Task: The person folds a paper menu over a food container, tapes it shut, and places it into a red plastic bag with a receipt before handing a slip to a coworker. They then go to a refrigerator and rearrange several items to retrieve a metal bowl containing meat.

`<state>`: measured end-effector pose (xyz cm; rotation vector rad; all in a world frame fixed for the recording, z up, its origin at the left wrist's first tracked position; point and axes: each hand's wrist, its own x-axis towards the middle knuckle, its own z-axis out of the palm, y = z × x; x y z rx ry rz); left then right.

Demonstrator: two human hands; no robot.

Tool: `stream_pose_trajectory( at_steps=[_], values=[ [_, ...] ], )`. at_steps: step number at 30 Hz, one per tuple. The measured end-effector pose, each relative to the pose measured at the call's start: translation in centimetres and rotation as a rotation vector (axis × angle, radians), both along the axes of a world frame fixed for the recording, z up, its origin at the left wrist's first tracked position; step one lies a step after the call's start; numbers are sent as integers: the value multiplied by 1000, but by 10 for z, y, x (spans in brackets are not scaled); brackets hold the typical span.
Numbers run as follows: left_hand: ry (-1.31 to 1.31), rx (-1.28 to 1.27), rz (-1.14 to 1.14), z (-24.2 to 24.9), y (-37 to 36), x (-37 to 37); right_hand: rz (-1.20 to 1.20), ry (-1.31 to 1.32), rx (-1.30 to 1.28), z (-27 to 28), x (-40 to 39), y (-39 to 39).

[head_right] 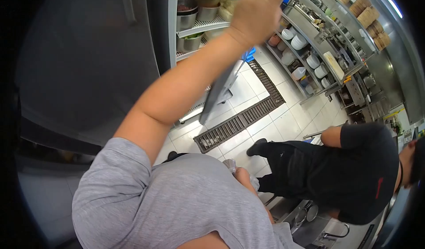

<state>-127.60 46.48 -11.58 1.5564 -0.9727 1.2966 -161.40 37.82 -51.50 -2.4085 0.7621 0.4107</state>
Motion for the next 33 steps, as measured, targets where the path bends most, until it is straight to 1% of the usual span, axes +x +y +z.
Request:
stream_pose_trajectory(
  at_steps=[1, 3, 5, 6, 8, 9, 10, 11, 12, 13, 14, 15, 18, 20, 22, 24, 25, 26, 27, 28, 29, 30, 31, 32, 33],
  values=[
    [8, 104, -4, -3, -12, -6, 9, -32, 19, -2, 10, 6],
    [-1, 132, -97, -4, -28, -27, 1, -93, 40, -6, 40, 19],
    [-12, 102, -265, -9, -37, -46, 171, -131, -174, -10, 66, 29],
    [11, 119, -391, -19, -31, -56, 155, -133, -177, -4, 74, 37],
    [31, 159, -605, -34, -7, -66, -5, -393, 43, 17, 109, 46],
    [42, 194, -701, -44, 12, -67, -15, -466, 83, 10, 122, 43],
    [61, 256, -701, -53, 29, -63, -33, -489, 82, 29, 135, 47],
    [79, 321, -699, -62, 45, -54, -66, -517, 134, 62, 150, 54],
    [112, 362, -682, -70, 61, -43, -98, -544, 190, 80, 162, 58],
    [145, 401, -663, -76, 77, -30, -95, -591, 200, 74, 175, 49],
    [200, 459, -613, -82, 91, -15, -90, -701, 270, 84, 184, 43],
    [263, 513, -557, -87, 105, -1, -139, -775, 278, 99, 198, 40],
    [396, 586, -375, -100, 136, 32, -203, -978, 344, 169, 239, 22],
    [480, 612, -299, -116, 148, 47, -167, -1180, 524, 206, 269, 0],
    [532, 604, -262, -136, 151, 59, -151, -1327, 399, 261, 291, -14],
    [628, 616, -215, -151, 149, 64, -296, -1445, 415, 289, 322, -45],
    [625, 603, -196, -157, 146, 67, -295, -1522, 410, 300, 338, -66],
    [690, 622, -160, -161, 141, 69, -294, -1597, 409, 310, 355, -86],
    [760, 641, -122, -166, 137, 71, -273, -1592, 426, 320, 372, -102],
    [765, 627, -99, -171, 131, 76, -274, -1729, 484, 332, 392, -118],
    [807, 638, -23, -175, 125, 82, -278, -1862, 550, 342, 415, -134],
    [851, 646, 54, -178, 120, 87, -256, -1853, 575, 351, 439, -149],
    [855, 631, 81, -182, 115, 95, -163, -1934, 532, 363, 466, -164],
    [851, 639, 195, -189, 110, 103, -76, -2011, 489, 375, 494, -177],
    [855, 653, 304, -197, 106, 111, -49, -2042, 472, 386, 528, -194]
  ],
)
